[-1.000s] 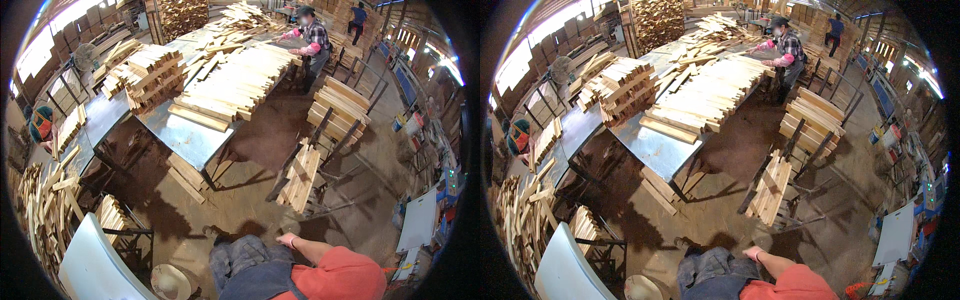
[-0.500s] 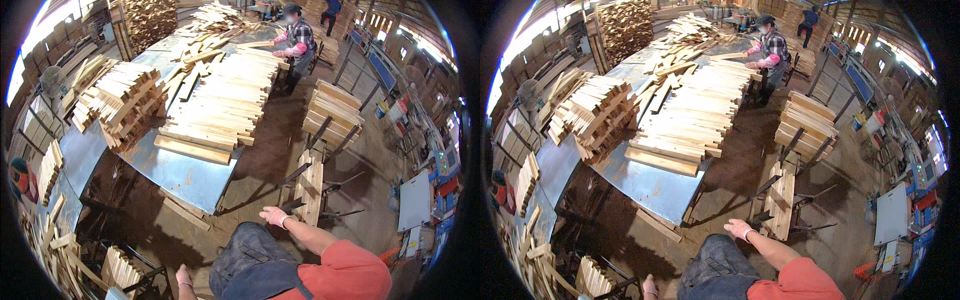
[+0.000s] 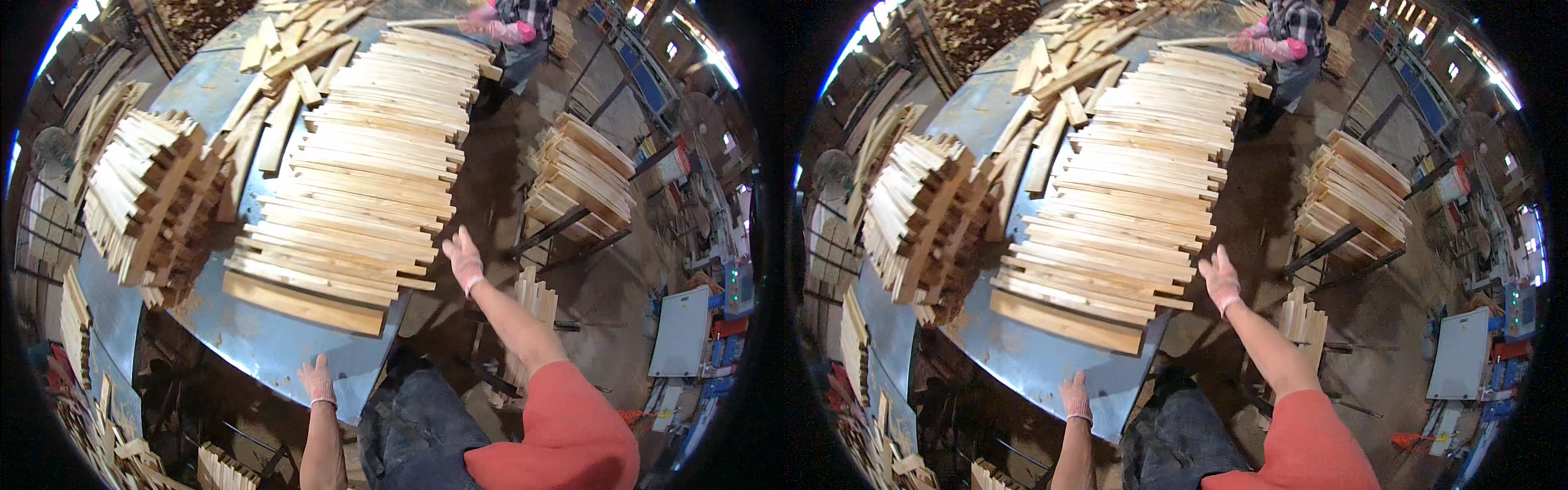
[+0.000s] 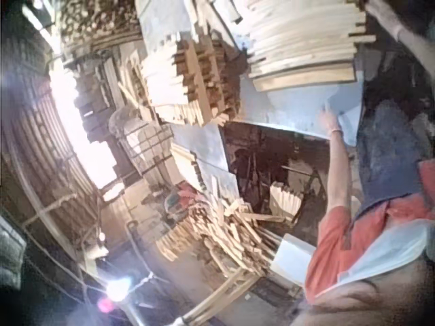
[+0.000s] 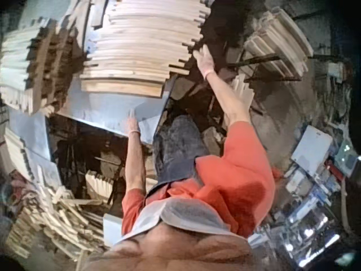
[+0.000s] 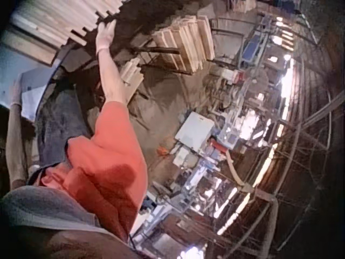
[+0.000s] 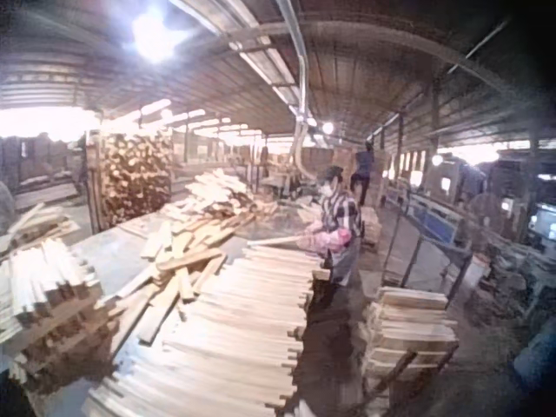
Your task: The person repeatedly picks up stacks of light-colored wooden planks from a metal table and places them onto a conveyor belt. The worker wears pink gloves and moves the wood in batches, maintaining a continuous flow of material into the machinery.
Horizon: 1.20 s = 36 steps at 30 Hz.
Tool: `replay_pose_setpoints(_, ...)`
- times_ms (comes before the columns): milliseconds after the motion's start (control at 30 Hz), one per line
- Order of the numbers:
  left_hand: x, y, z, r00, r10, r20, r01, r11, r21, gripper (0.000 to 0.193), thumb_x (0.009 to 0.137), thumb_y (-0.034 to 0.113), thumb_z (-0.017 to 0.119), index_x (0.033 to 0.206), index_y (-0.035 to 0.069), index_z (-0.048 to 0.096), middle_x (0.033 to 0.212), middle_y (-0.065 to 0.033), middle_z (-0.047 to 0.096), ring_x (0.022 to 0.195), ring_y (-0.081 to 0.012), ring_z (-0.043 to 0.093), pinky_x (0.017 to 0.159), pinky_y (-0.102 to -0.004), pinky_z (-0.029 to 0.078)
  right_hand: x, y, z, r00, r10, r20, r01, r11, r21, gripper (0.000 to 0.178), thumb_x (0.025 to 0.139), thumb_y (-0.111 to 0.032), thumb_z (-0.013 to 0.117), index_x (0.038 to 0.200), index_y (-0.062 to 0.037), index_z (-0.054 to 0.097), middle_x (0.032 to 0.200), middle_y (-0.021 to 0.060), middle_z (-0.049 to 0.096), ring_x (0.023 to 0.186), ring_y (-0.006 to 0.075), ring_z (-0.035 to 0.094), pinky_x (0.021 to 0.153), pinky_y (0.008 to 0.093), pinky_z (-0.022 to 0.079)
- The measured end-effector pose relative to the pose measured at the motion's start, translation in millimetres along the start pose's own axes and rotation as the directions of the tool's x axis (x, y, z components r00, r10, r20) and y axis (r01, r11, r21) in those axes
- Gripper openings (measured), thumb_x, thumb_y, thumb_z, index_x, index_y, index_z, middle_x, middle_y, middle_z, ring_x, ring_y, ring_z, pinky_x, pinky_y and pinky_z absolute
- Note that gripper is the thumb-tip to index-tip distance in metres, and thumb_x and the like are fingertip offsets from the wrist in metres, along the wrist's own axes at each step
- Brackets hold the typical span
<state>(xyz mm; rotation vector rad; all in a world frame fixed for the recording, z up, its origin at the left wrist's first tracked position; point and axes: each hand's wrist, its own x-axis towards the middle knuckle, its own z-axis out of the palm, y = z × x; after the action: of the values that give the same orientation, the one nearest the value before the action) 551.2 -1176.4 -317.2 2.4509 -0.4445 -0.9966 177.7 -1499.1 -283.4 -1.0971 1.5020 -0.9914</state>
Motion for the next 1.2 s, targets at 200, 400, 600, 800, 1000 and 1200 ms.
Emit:
replay_pose_setpoints(200,46,103,69,0.989,-0.145,-0.026,0.134,0.959,-0.248,0.072,0.103,0.045,0.062,0.151,-0.008,0.052,0.15,-0.033,0.053,0.138,-0.0436,0.051,0.118,-0.0526,0.04,161,-21,-2,0.997,-0.054,-0.05,0.054,0.999,-0.004,0.076,0.107,-0.026,0.065,0.167,0.0033,0.03,0.164,0.0295,0.048,0.154,0.0331,0.047,0.126,0.0362,0.036)
replay_pose_setpoints(400,38,173,66,0.963,-0.181,0.202,0.227,0.127,-0.966,0.034,0.105,0.03,0.066,0.127,0.005,0.067,0.109,-0.0057,0.069,0.099,-0.0196,0.065,0.09,-0.0387,0.055,188,-9,12,0.995,-0.055,-0.089,0.057,0.998,0.017,0.062,0.111,-0.026,0.062,0.161,0.0048,0.044,0.158,0.0203,0.058,0.145,0.0244,0.055,0.121,0.034,0.042)
replay_pose_setpoints(600,37,203,58,0.981,-0.18,0.073,0.157,0.51,-0.846,0.019,0.105,0.024,0.065,0.119,0.011,0.066,0.083,0.0048,0.059,0.068,-0.0096,0.052,0.064,-0.0256,0.045,178,-22,17,0.991,-0.059,-0.116,0.055,0.998,-0.033,0.064,0.107,-0.035,0.067,0.155,0.0055,0.053,0.149,0.0188,0.065,0.135,0.0248,0.062,0.116,0.035,0.046)
replay_pose_setpoints(800,44,122,28,0.992,-0.061,-0.107,-0.038,0.674,-0.738,0.022,0.105,0.029,0.066,0.117,0.01,0.067,0.083,0.0051,0.054,0.07,-0.0093,0.048,0.065,-0.0299,0.043,52,3,-18,0.98,0.105,0.169,-0.082,0.987,-0.14,0.056,0.109,-0.029,0.066,0.153,0.0056,0.056,0.149,0.0165,0.065,0.137,0.0207,0.061,0.116,0.0354,0.047)
replay_pose_setpoints(1000,62,62,-36,0.991,-0.023,-0.131,-0.02,0.949,-0.314,0.049,0.11,0.032,0.054,0.143,-0.003,0.063,0.14,-0.0208,0.065,0.133,-0.0332,0.056,0.115,-0.0438,0.042,59,-42,-2,0.661,0.214,0.72,0.248,0.843,-0.478,0.05,0.105,-0.028,0.069,0.144,0.0026,0.066,0.141,0.0219,0.071,0.132,0.0312,0.068,0.115,0.039,0.051)
replay_pose_setpoints(1200,114,32,-36,0.964,0.178,-0.199,-0.129,0.964,0.234,0.068,0.114,0.045,0.04,0.167,0.003,0.038,0.171,-0.0323,0.033,0.16,-0.051,0.025,0.134,-0.0531,0.014,155,10,150,0.919,-0.124,0.375,0.151,0.987,-0.044,0.048,0.11,-0.021,0.062,0.153,0.0002,0.057,0.149,0.0193,0.066,0.139,0.0268,0.061,0.119,0.038,0.046)
